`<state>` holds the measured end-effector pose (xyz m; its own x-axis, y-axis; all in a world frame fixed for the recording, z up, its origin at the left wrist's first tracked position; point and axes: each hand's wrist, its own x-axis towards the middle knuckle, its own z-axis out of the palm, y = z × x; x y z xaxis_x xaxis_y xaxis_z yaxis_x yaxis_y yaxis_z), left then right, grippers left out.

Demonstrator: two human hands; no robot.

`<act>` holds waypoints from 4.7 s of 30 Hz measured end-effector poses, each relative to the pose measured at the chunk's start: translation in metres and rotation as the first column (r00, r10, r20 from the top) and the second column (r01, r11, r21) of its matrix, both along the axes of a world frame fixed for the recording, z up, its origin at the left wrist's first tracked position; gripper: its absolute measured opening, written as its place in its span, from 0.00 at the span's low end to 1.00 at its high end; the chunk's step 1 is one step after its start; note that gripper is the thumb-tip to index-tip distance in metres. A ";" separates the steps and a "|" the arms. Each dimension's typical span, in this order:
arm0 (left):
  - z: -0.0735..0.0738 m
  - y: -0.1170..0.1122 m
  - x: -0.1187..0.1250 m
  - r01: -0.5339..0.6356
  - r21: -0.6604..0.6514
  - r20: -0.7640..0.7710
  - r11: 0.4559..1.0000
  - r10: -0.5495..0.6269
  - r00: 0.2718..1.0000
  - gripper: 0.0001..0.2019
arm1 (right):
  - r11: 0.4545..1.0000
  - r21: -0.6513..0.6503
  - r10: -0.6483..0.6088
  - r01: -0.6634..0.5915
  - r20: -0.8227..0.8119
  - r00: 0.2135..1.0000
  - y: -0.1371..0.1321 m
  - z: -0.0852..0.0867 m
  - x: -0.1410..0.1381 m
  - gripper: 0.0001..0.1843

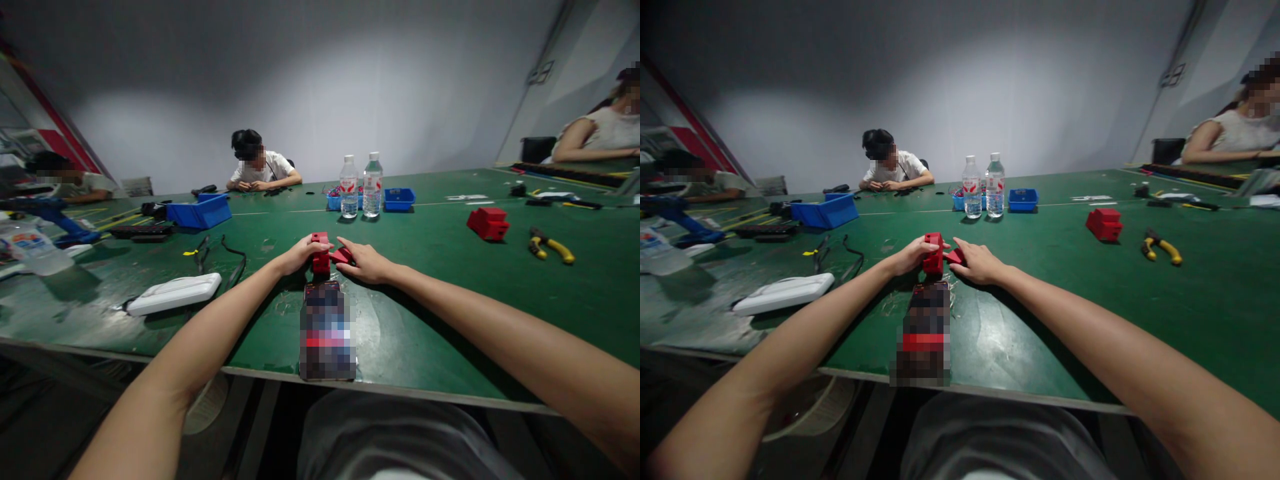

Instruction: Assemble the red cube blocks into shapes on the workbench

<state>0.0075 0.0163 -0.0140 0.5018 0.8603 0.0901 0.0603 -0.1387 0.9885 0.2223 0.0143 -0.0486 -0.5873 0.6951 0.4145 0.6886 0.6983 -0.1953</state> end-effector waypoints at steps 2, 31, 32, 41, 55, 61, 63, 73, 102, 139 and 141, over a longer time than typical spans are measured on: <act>-0.003 0.000 0.003 0.018 -0.014 0.039 1.000 -0.017 0.999 0.24 | 1.000 -0.001 0.001 -0.001 0.037 0.999 -0.003 0.005 -0.001 0.34; -0.002 0.005 0.003 -0.139 0.048 0.041 0.989 0.137 0.990 0.20 | 0.967 0.248 0.067 0.050 -0.441 0.895 -0.004 0.007 -0.007 0.18; -0.002 0.005 0.002 -0.133 0.049 0.040 0.990 0.131 0.991 0.21 | 0.975 0.208 0.032 0.077 -0.474 0.880 -0.005 0.008 -0.007 0.17; -0.004 0.005 0.003 -0.122 0.042 0.028 0.992 0.121 0.992 0.21 | 0.892 -0.407 -0.239 -0.198 -0.795 0.558 0.006 0.012 -0.003 0.25; -0.007 0.008 0.001 -0.096 0.074 0.013 0.993 0.096 0.995 0.21 | 0.853 -0.416 -0.181 -0.316 -0.802 0.570 0.006 0.009 -0.004 0.23; -0.005 0.005 0.001 -0.104 0.071 0.001 0.992 0.104 0.995 0.22 | 0.872 -0.422 -0.209 -0.247 -0.778 0.593 0.005 0.012 -0.005 0.28; -0.005 0.005 0.001 -0.108 0.066 0.001 0.992 0.108 0.994 0.22 | 0.870 -0.438 -0.229 -0.227 -0.766 0.601 0.004 0.013 -0.004 0.29; -0.007 0.008 0.000 -0.094 0.049 0.016 0.994 0.094 0.995 0.21 | 0.852 -0.482 -0.303 -0.202 -0.771 0.560 0.009 0.010 -0.002 0.16; -0.008 0.009 -0.001 -0.099 0.059 -0.006 0.993 0.099 0.995 0.23 | 0.885 -0.446 -0.228 -0.134 -0.667 0.709 0.018 0.004 0.005 0.16; -0.008 0.009 0.000 -0.088 0.074 -0.005 0.993 0.089 0.996 0.22 | 0.955 -0.286 -0.129 -0.082 -0.644 0.755 0.011 0.008 0.002 0.17; -0.007 0.008 0.001 -0.101 0.078 -0.021 0.992 0.103 0.994 0.22 | 0.943 -0.322 -0.154 -0.088 -0.654 0.740 0.013 0.005 0.002 0.20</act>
<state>0.0081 0.0245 -0.0207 0.4150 0.8979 0.1466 0.1023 -0.2062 0.9732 0.2248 0.0269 -0.0440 -0.2200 0.8684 0.4445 0.3183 0.4946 -0.8087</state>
